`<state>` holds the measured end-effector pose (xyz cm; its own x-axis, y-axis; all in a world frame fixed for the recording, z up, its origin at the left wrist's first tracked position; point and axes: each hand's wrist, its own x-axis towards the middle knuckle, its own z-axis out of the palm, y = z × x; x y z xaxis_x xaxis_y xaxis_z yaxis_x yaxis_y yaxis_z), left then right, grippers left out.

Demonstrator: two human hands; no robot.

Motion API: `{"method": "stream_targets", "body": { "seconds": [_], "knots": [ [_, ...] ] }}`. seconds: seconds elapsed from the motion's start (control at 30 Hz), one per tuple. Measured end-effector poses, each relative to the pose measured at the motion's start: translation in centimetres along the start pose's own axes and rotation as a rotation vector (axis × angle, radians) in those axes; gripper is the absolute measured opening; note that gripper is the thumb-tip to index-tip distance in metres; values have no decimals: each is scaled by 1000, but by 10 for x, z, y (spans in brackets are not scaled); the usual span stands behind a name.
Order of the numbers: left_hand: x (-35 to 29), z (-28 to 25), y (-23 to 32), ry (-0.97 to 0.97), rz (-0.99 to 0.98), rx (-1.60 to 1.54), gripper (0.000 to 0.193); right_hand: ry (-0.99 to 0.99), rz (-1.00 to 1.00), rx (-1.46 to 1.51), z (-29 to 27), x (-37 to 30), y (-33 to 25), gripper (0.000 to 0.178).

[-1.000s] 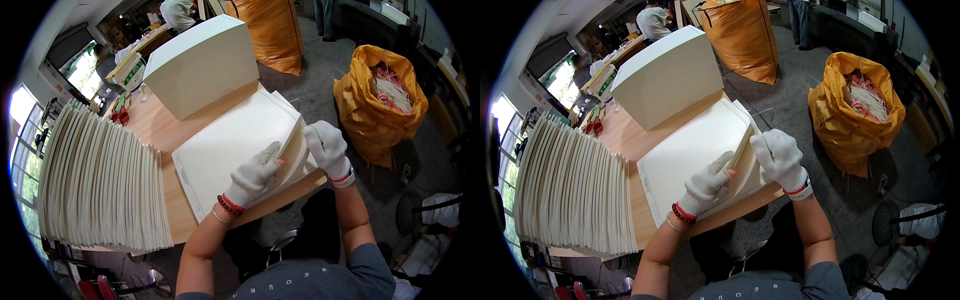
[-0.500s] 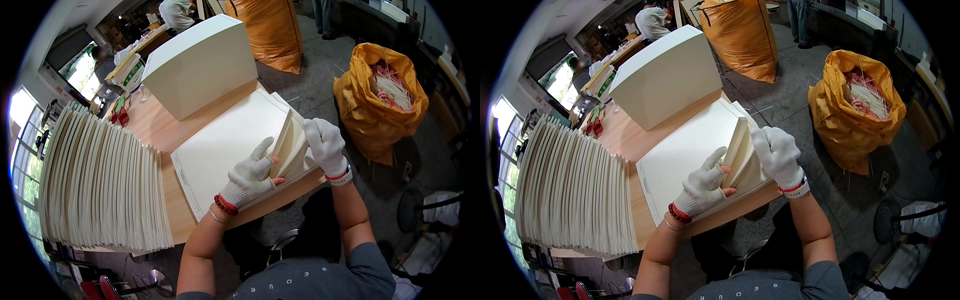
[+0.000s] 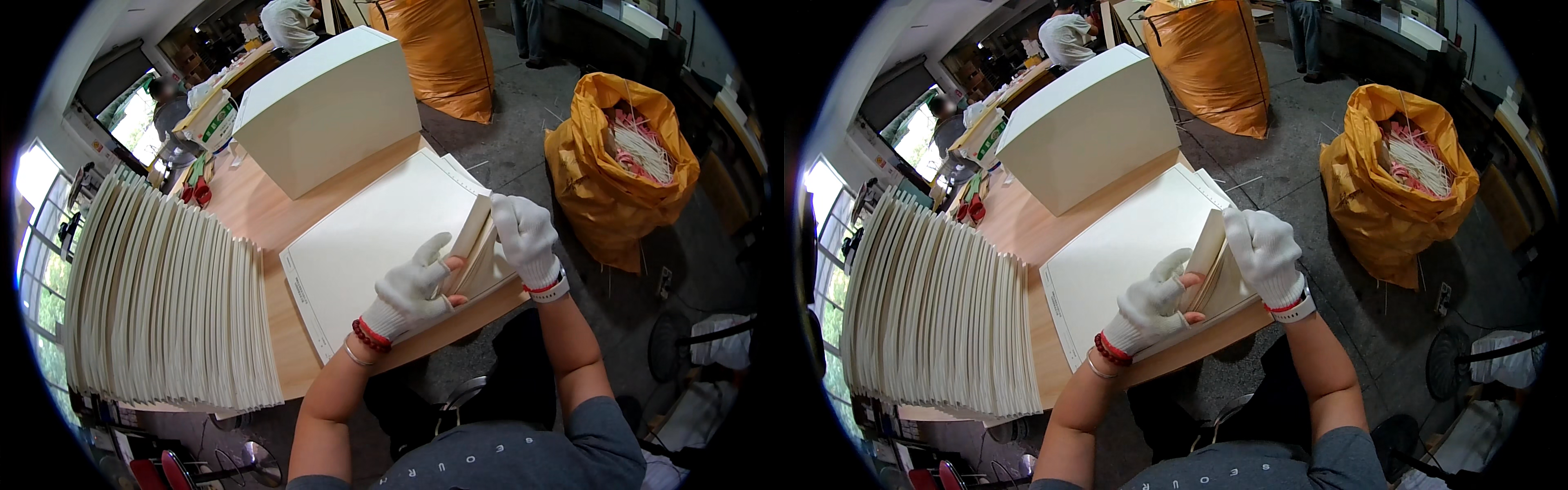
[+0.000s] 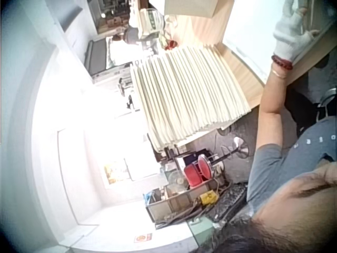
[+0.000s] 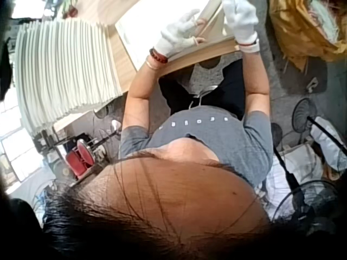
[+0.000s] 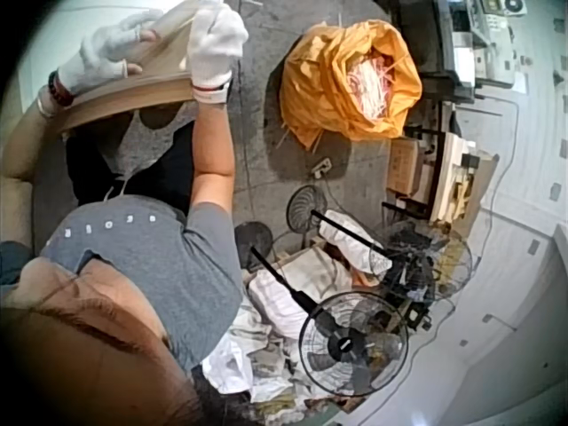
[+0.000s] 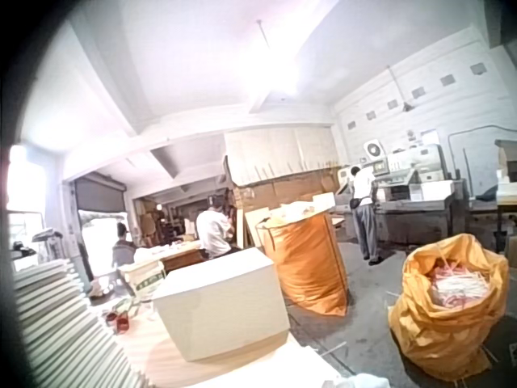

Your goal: The person repeatedly picks up a single white sheet of paper from a large stack on a table and places it onto a smaller stack. The person wears white gloves and continues this repetitive stacking motion throughout the clip.

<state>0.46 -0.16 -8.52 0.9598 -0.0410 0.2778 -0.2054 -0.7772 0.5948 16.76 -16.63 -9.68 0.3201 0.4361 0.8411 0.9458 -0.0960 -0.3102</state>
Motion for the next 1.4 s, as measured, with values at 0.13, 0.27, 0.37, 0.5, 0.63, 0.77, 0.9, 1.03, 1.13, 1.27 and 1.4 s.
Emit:
{"method": "stream_targets", "body": {
  "seconds": [0.13, 0.27, 0.37, 0.5, 0.63, 0.77, 0.9, 1.03, 1.13, 1.27, 1.4],
  "knots": [
    [-2, 3, -4, 56, 13, -23, 43, 7, 46, 59, -1, -2, -1, 12],
    [-2, 2, -1, 67, 56, 22, 43, -17, 30, 137, -7, 3, -5, 9],
    [-4, 5, -6, 64, 120, 65, 44, -31, 166, 238, -6, 3, -7, 11],
    [0, 2, -10, -55, 93, -31, 45, -10, 285, 231, -4, 2, -9, 16],
    [-3, 9, -7, 103, 116, -27, 48, 27, 355, 283, -2, 3, -12, 18],
    [-4, 9, -13, 78, 77, -30, 55, 53, 289, 290, -1, 3, -12, 20],
    [-1, 0, 2, 31, 29, 23, 53, -49, 293, 343, -9, 1, -6, 16],
    [2, 2, -4, 26, 197, 77, 47, -38, 221, 248, -6, -5, -2, 10],
    [2, 4, -16, -34, 153, -19, 40, -10, 183, 196, -5, -5, -3, 8],
    [-2, 7, -5, 37, 64, -39, 43, 14, 236, 226, -3, -4, -7, 8],
    [-3, 7, -5, 63, 41, -54, 48, 11, 246, 244, -4, -6, -8, 9]
  ]
}}
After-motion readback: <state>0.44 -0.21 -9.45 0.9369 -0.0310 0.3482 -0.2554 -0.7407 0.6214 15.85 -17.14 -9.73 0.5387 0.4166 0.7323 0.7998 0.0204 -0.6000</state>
